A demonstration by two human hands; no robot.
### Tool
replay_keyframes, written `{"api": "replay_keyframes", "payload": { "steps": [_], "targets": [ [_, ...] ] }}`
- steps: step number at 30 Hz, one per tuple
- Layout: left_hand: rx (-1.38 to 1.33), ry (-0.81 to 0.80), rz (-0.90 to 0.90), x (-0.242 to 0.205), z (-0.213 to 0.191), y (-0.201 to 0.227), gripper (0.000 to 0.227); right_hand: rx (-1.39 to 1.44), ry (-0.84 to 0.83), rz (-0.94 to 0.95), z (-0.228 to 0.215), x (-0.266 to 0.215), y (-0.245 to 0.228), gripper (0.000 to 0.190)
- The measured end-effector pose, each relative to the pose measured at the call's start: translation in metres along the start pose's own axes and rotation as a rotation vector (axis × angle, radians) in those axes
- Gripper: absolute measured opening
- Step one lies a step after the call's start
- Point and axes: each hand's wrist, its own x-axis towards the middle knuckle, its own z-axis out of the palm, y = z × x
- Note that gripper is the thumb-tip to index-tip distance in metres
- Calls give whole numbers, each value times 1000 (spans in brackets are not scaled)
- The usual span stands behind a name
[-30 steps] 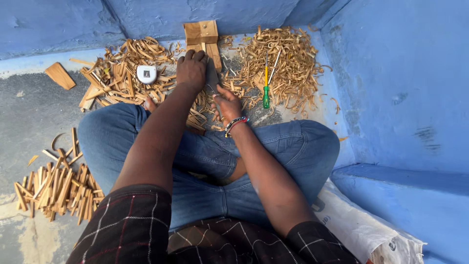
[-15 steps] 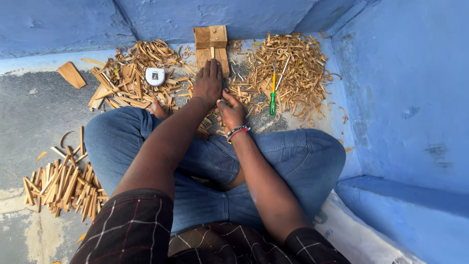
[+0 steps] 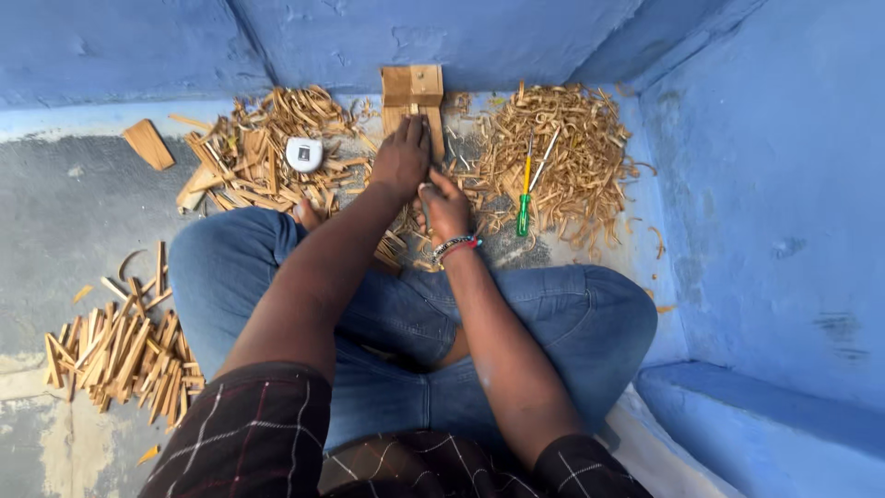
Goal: The person scrapes wood blocks with a blade while sitting on the floor, handling a tape measure and piles of wood shavings.
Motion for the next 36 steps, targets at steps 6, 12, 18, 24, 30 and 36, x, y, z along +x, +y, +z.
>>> {"api": "replay_keyframes", "payload": {
  "steps": [6,12,18,24,30,36],
  "targets": [
    [-37,-21,-34,-5,16,3,47,11,18,48,-9,1,0,51],
    [29,-68,-15,14,11,-8,43,3,-16,82,-5,18,-11,52],
    [-160,-41,-95,-8,-34,9,66,-51,-71,2,-9,15,-15,54],
    [-307,25,-322,-14,-55,-7,89,56,-5,-154,-7,-3,-17,52],
    [-175,-196,-247,-2,-56,-8,51,238,121,-300,-15,-20,-25,50],
    [-165,-147,-70,-2,-46,2,27,154,217,-138,-18,-17,-17,48]
  ]
}}
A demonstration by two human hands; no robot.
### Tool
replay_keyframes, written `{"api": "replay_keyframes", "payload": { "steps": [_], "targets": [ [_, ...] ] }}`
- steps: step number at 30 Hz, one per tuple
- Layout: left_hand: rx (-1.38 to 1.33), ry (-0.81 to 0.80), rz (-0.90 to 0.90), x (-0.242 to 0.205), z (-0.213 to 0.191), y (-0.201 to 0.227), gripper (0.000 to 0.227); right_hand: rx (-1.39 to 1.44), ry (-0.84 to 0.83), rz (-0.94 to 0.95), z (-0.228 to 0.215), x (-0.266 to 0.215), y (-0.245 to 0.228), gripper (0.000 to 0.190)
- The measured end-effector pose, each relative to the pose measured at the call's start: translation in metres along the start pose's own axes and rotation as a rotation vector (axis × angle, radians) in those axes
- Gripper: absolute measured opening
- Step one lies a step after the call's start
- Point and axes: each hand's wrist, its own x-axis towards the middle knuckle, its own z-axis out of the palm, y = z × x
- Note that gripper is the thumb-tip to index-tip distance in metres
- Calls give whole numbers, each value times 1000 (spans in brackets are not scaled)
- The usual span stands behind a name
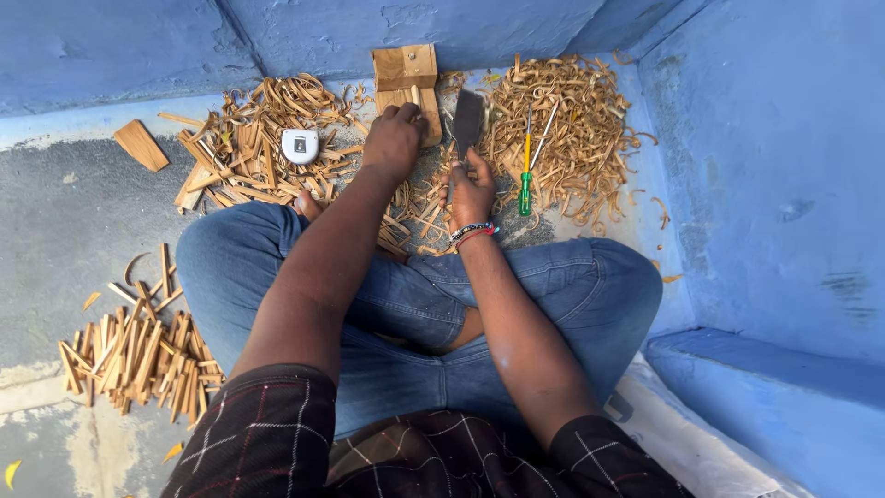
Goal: The person scrapes wood blocks with a blade while sitting on the floor, handling a tape measure and piles of wood shavings.
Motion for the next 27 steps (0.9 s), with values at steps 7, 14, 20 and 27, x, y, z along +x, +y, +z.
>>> {"api": "replay_keyframes", "payload": {
  "steps": [7,14,20,27],
  "targets": [
    [-67,118,97,10,29,-13,22,0,-93,10,1,8,11,49],
    [-186,109,2,0,30,-12,17,-20,-118,60,-2,8,16,51],
    [-95,280,10,1,21,-14,40,-52,-172,51,-4,-1,15,53],
    [26,24,-134,-6,-4,-11,36,-149,-176,80,-8,-24,5,51]
  ]
}}
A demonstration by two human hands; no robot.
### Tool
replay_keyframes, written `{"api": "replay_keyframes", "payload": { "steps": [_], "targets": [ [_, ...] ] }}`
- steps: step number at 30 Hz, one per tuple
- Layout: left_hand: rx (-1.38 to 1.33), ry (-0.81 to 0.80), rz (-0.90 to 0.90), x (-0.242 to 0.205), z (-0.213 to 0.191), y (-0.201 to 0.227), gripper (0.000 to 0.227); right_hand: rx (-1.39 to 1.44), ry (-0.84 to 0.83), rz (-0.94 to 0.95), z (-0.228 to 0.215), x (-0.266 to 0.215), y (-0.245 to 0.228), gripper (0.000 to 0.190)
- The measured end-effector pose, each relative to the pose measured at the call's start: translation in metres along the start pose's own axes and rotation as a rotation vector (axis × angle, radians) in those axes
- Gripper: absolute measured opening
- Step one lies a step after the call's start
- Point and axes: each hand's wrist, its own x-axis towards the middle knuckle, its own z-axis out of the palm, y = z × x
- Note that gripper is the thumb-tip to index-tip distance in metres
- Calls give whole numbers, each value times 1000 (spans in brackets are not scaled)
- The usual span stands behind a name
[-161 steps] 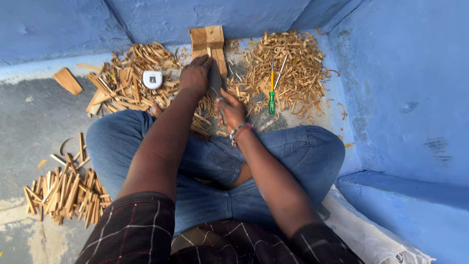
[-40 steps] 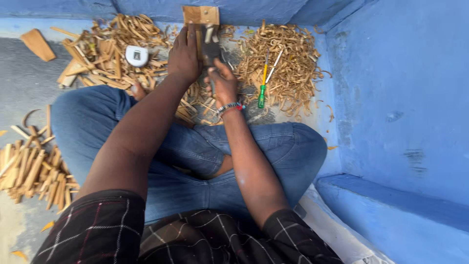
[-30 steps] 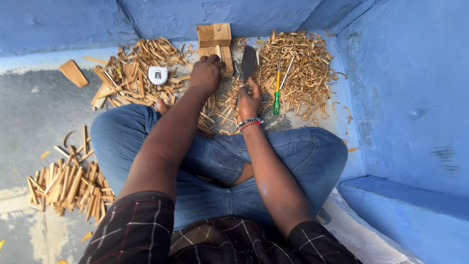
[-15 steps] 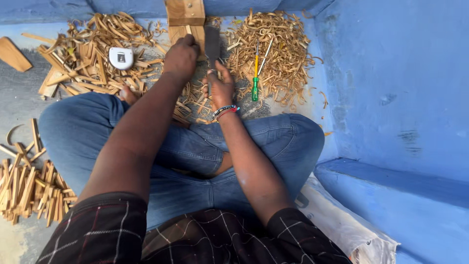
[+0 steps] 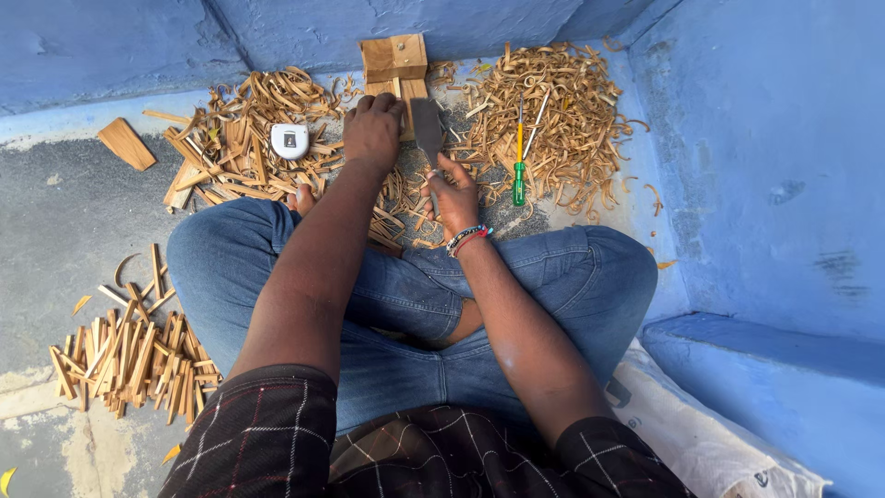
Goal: The person scrapes wood blocks with a blade while sitting on the floor, handling a tape measure and piles of wood shavings.
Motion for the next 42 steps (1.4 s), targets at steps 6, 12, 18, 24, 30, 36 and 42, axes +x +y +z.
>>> {"api": "replay_keyframes", "payload": {
  "steps": [6,12,18,24,30,36,42],
  "targets": [
    [36,-193,-66,-2,-30,6,63,-27,-15,12,-1,-28,-5,51],
    [39,-191,-52,-7,-28,7,60,-98,-52,71,0,-49,-6,46],
    [115,-137,19,-8,-13,6,58,-111,-42,123,0,-46,-3,46],
    [124,-158,37,-9,-7,11,51,-87,-4,78,7,-26,8,47],
    [125,-5,108,1,4,4,48,-92,31,92,28,11,9,48],
    [63,22,137,-4,24,13,47,3,-60,140,19,43,1,46],
    [107,39,177,-10,23,13,55,-26,-34,102,21,39,4,45]
  ]
}}
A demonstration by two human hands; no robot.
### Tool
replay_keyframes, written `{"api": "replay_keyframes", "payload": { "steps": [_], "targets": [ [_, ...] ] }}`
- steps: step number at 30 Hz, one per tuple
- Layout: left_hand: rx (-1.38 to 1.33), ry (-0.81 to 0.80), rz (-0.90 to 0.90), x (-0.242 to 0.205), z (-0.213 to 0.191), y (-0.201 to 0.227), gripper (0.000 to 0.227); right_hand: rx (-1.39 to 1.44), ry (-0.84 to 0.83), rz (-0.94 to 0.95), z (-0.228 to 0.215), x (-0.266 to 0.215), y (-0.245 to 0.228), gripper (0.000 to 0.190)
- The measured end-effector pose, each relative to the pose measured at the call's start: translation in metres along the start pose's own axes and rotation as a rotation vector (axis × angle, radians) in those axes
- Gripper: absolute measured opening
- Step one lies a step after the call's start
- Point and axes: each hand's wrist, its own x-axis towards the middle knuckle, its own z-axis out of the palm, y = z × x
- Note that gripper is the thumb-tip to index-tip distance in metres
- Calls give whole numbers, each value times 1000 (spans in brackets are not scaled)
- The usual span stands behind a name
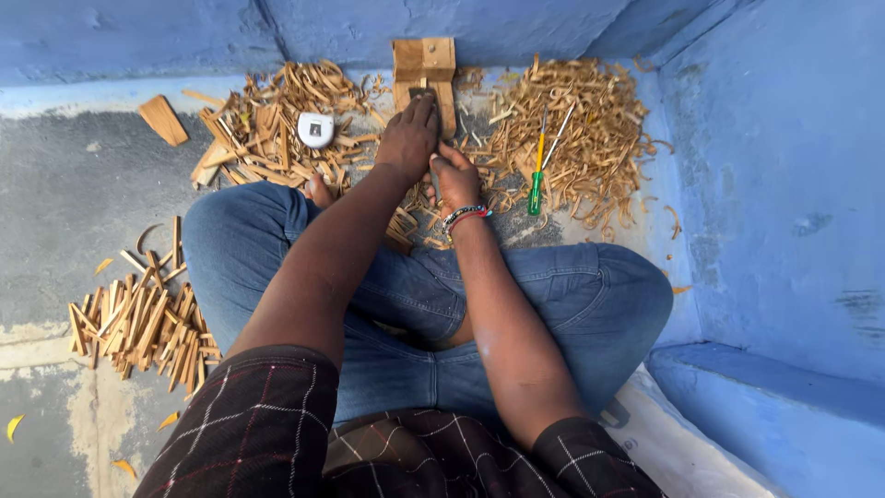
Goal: The person scrapes wood blocks with a blade while sitting on the floor, handling a tape measure and piles of wood shavings.
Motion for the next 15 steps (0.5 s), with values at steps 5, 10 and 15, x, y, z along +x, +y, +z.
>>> {"api": "replay_keyframes", "payload": {
  "steps": [5,10,15],
  "targets": [
    [-32,4,24,6,10,-7,47,-50,77,-2,9,-4,-4,41],
    [24,14,24,19,17,-10,53,-44,67,-6,10,5,-7,41],
    [-106,-68,-85,16,-4,-10,78,-96,43,-85,11,9,-9,42]
  ]
}}
